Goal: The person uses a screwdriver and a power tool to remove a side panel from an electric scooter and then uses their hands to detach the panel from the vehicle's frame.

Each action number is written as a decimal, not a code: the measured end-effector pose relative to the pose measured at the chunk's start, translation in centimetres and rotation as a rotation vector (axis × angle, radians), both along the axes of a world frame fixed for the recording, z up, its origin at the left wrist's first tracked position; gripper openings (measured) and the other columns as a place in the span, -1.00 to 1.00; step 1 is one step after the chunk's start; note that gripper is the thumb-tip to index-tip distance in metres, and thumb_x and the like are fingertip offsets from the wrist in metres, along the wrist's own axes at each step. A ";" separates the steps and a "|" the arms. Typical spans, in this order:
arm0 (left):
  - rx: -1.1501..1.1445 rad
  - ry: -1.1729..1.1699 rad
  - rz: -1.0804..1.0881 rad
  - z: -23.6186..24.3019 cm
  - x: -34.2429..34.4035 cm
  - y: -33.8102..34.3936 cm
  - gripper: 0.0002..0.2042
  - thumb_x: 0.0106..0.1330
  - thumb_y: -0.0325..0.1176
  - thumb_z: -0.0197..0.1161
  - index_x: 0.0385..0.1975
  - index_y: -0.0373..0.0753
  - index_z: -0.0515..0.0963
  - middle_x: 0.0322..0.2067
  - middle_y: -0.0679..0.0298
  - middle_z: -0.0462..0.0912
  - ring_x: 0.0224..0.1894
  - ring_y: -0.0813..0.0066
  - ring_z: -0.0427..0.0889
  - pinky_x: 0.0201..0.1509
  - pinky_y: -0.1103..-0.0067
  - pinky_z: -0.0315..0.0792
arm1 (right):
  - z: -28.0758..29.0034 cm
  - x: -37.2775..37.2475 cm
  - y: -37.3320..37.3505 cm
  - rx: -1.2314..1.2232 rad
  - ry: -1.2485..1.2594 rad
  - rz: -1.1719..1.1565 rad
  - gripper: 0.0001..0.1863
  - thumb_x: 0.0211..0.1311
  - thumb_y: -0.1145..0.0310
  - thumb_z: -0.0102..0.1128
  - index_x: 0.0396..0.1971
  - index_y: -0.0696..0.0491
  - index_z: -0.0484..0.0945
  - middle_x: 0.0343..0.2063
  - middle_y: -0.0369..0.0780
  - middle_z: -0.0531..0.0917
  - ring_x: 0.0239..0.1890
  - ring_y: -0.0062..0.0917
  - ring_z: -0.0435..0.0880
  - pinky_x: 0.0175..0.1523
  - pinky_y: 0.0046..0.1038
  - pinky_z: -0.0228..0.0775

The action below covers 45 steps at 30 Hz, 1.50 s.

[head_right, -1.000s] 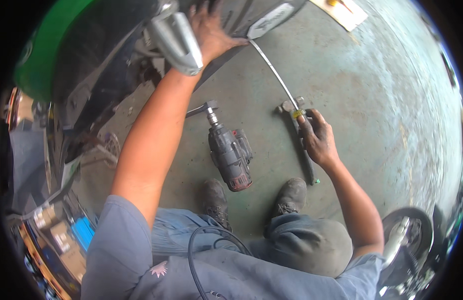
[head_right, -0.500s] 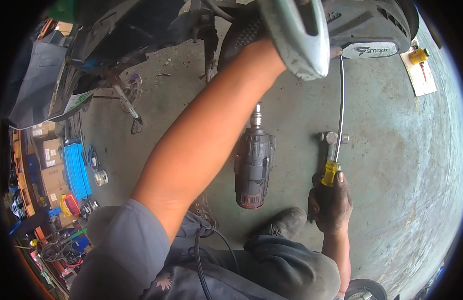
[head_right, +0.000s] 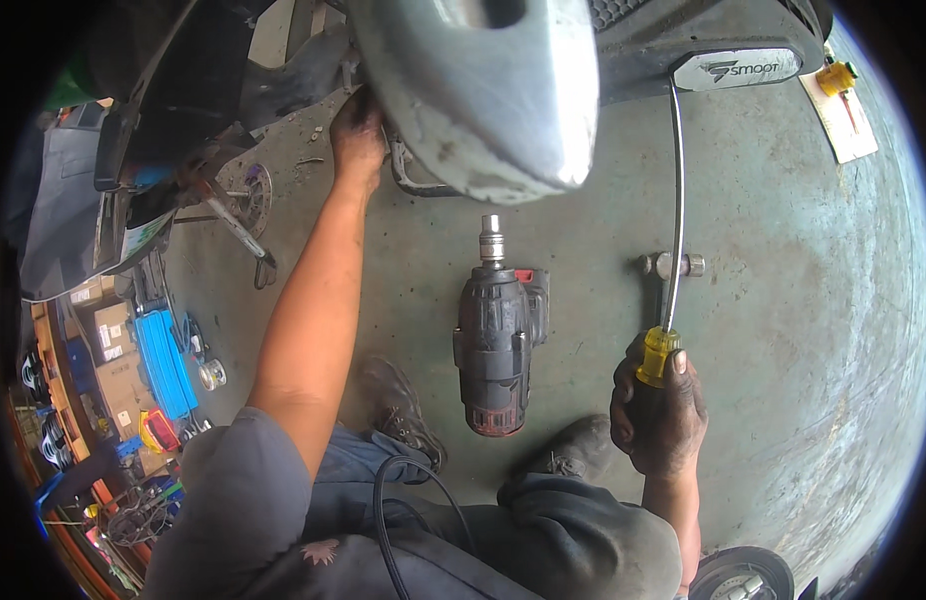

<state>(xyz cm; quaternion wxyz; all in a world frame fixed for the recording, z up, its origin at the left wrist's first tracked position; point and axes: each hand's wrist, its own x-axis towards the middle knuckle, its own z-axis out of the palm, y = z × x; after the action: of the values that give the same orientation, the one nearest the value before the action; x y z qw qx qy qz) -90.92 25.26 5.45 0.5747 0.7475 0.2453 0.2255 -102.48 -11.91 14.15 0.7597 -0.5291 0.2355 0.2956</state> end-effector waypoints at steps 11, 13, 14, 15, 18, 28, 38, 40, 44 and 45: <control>0.343 -0.031 0.100 -3.3 1.9 -0.3 -0.59 0.41 -0.07 -0.02 -0.26 -0.35 0.55 -0.36 0.13 0.63 -0.29 0.42 0.55 -0.14 0.49 0.37 | -0.3 -0.4 1.6 -0.023 -0.011 0.006 -0.43 0.28 -0.18 -0.08 -0.17 0.12 0.36 -0.62 -0.24 0.39 -0.85 -0.62 0.24 -0.82 -0.62 0.02; 0.390 -0.025 0.135 -3.3 2.0 -0.5 -0.58 0.41 -0.05 -0.03 -0.32 -0.34 0.55 -0.41 0.13 0.61 -0.35 0.38 0.54 -0.18 0.48 0.37 | -0.5 -0.5 1.6 -0.003 -0.028 0.007 -0.42 0.27 -0.19 -0.08 -0.18 0.12 0.36 -0.63 -0.24 0.39 -0.85 -0.62 0.25 -0.82 -0.61 0.02; 0.371 -0.009 0.132 -3.4 1.9 -0.2 -0.61 0.39 -0.07 0.01 -0.30 -0.33 0.56 -0.41 0.10 0.62 -0.34 0.33 0.56 -0.18 0.47 0.38 | -0.7 -0.3 1.6 0.003 -0.037 0.010 -0.41 0.27 -0.20 -0.08 -0.18 0.12 0.36 -0.63 -0.25 0.38 -0.85 -0.62 0.26 -0.82 -0.61 0.02; 0.352 0.007 0.128 -3.4 1.5 0.2 -0.64 0.37 -0.10 0.04 -0.29 -0.31 0.58 -0.40 0.07 0.63 -0.33 0.28 0.58 -0.17 0.46 0.39 | -0.7 -0.3 1.6 0.010 -0.040 0.014 -0.41 0.27 -0.21 -0.07 -0.19 0.12 0.36 -0.63 -0.25 0.38 -0.85 -0.62 0.26 -0.82 -0.61 0.02; 0.348 0.039 0.041 -3.2 1.6 1.1 -0.64 0.37 -0.09 0.05 -0.25 -0.30 0.58 -0.36 0.02 0.63 -0.28 0.16 0.61 -0.15 0.42 0.40 | -0.9 -0.4 1.9 0.007 -0.040 0.019 -0.40 0.26 -0.22 -0.08 -0.20 0.12 0.36 -0.63 -0.25 0.39 -0.84 -0.62 0.27 -0.82 -0.61 0.02; 0.264 -0.230 0.087 6.7 -5.5 -8.9 -0.76 0.25 -0.39 0.24 -0.19 -0.41 0.46 -0.31 0.18 0.56 -0.28 0.47 0.55 -0.14 0.55 0.45 | 0.2 0.5 -0.2 0.279 0.113 0.077 -0.47 0.29 -0.17 -0.10 -0.23 0.08 0.40 -0.64 -0.25 0.41 -0.82 -0.59 0.30 -0.76 -0.57 0.07; -0.467 0.281 -0.694 10.2 -1.0 -22.4 -0.76 0.43 -0.29 -0.02 -0.15 -0.35 0.46 -0.54 0.26 0.58 -0.60 0.59 0.54 -0.48 0.64 0.46 | 3.2 0.6 0.2 0.175 0.102 0.049 -0.54 0.33 -0.09 -0.10 -0.31 0.08 0.39 -0.65 -0.24 0.41 -0.83 -0.61 0.29 -0.76 -0.60 0.09; -0.345 0.213 -0.683 9.2 -0.8 -22.9 -0.77 0.43 -0.30 -0.02 -0.18 -0.35 0.46 -0.56 0.27 0.56 -0.62 0.61 0.51 -0.53 0.63 0.42 | 3.6 1.0 -0.3 0.210 0.127 0.050 -0.53 0.33 -0.08 -0.10 -0.33 0.09 0.39 -0.65 -0.24 0.40 -0.83 -0.61 0.28 -0.77 -0.60 0.08; -0.425 0.198 -0.606 9.3 -0.4 -23.8 -0.77 0.42 -0.32 -0.02 -0.14 -0.35 0.46 -0.62 0.30 0.51 -0.65 0.64 0.45 -0.60 0.62 0.34 | 4.9 1.9 -0.8 0.030 0.104 0.086 -0.52 0.32 -0.09 -0.10 -0.32 0.12 0.38 -0.68 -0.24 0.38 -0.84 -0.61 0.28 -0.79 -0.61 0.06; -0.473 0.200 -0.594 9.4 -0.4 -23.9 -0.78 0.42 -0.33 -0.02 -0.14 -0.35 0.47 -0.63 0.31 0.50 -0.66 0.63 0.44 -0.61 0.62 0.34 | 5.2 2.0 -0.5 -0.101 0.066 0.105 -0.51 0.32 -0.09 -0.10 -0.32 0.12 0.38 -0.69 -0.24 0.37 -0.85 -0.61 0.28 -0.80 -0.61 0.05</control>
<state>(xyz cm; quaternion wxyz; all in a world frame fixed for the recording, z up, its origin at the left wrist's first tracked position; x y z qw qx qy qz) -91.37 1.38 14.87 0.7446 0.6512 0.1182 -0.0873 -100.49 -12.41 19.38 0.7072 -0.5683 0.2470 0.3403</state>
